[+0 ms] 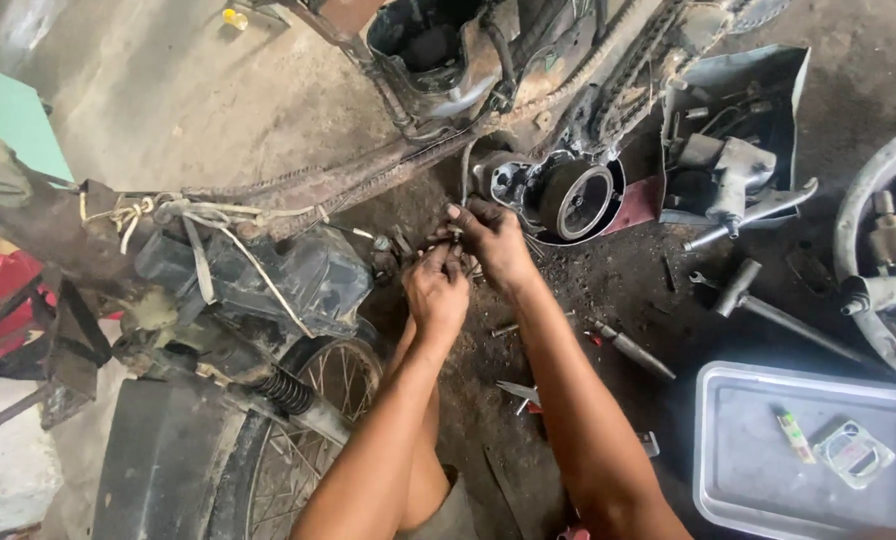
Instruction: Filing a small metal engine component and then performing manual adjustments on a motorcycle engine block.
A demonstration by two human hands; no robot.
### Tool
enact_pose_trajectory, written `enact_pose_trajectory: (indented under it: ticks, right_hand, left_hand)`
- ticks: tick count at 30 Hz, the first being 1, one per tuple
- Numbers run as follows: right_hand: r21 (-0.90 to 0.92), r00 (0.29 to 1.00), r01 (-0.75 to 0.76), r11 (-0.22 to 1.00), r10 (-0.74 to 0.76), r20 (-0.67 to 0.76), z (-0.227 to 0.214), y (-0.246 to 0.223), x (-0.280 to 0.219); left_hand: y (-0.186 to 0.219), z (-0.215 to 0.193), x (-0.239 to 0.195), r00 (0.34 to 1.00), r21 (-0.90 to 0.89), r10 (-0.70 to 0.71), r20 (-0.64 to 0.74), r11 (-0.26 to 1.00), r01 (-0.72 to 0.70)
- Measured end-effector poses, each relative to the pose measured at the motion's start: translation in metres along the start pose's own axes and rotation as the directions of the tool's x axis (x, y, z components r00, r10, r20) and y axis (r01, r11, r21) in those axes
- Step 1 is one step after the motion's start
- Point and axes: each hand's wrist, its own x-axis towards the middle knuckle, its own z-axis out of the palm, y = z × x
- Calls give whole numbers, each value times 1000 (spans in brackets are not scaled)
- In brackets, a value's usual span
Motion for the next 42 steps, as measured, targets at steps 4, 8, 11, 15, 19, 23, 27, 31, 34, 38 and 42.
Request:
enact_pose_trajectory:
  ticks: [4, 8, 11, 15, 19, 23, 27, 31, 34, 38, 42]
  right_hand:
    - [-50, 998, 41, 998, -43, -37, 10, 0, -12]
    - [-66, 993, 81, 995, -86, -82, 13, 4, -12]
    - [-138, 998, 63, 988, -66, -14, 2, 10, 3]
    - [-267, 993, 117, 956, -115, 24, -8, 1, 1]
    - [-214, 970, 229, 950, -240, -26, 2, 10, -5]
    - [-52, 973, 137, 989, -144, -178, 1, 17, -36]
    - [101, 963, 125, 987, -96, -252, 24, 21, -68]
    - [195, 928, 150, 969, -70, -365, 39, 56, -60]
    - [126, 885, 209, 970, -133, -446, 45, 46, -61]
    - [79, 851, -121, 990, 144, -505, 56, 68, -47]
    - [-128, 763, -530, 838, 406, -502, 47, 3, -74]
  left_hand:
    - [14, 3, -2, 968, 0, -249, 6, 968, 249]
    - [11, -1, -5, 964, 72, -259, -61, 962, 263]
    - [9, -3, 1, 994, 89, -110, -22, 990, 112]
    - [11, 3, 0, 1000, 114, 24, -8, 993, -23]
    - [19, -11, 5, 997, 70, -69, -34, 995, 71]
    - [19, -32, 25, 739, 193, -431, 517, 900, 390]
    - [31, -44, 36, 844, 305, -222, 488, 950, 73]
    - [73, -58, 63, 985, 342, -49, 163, 940, -10]
    - [81, -41, 85, 746, 251, -365, 557, 930, 267]
    - [87, -22, 94, 588, -8, -569, 575, 714, 700]
    - [86, -4, 100, 594, -53, -592, 545, 683, 729]
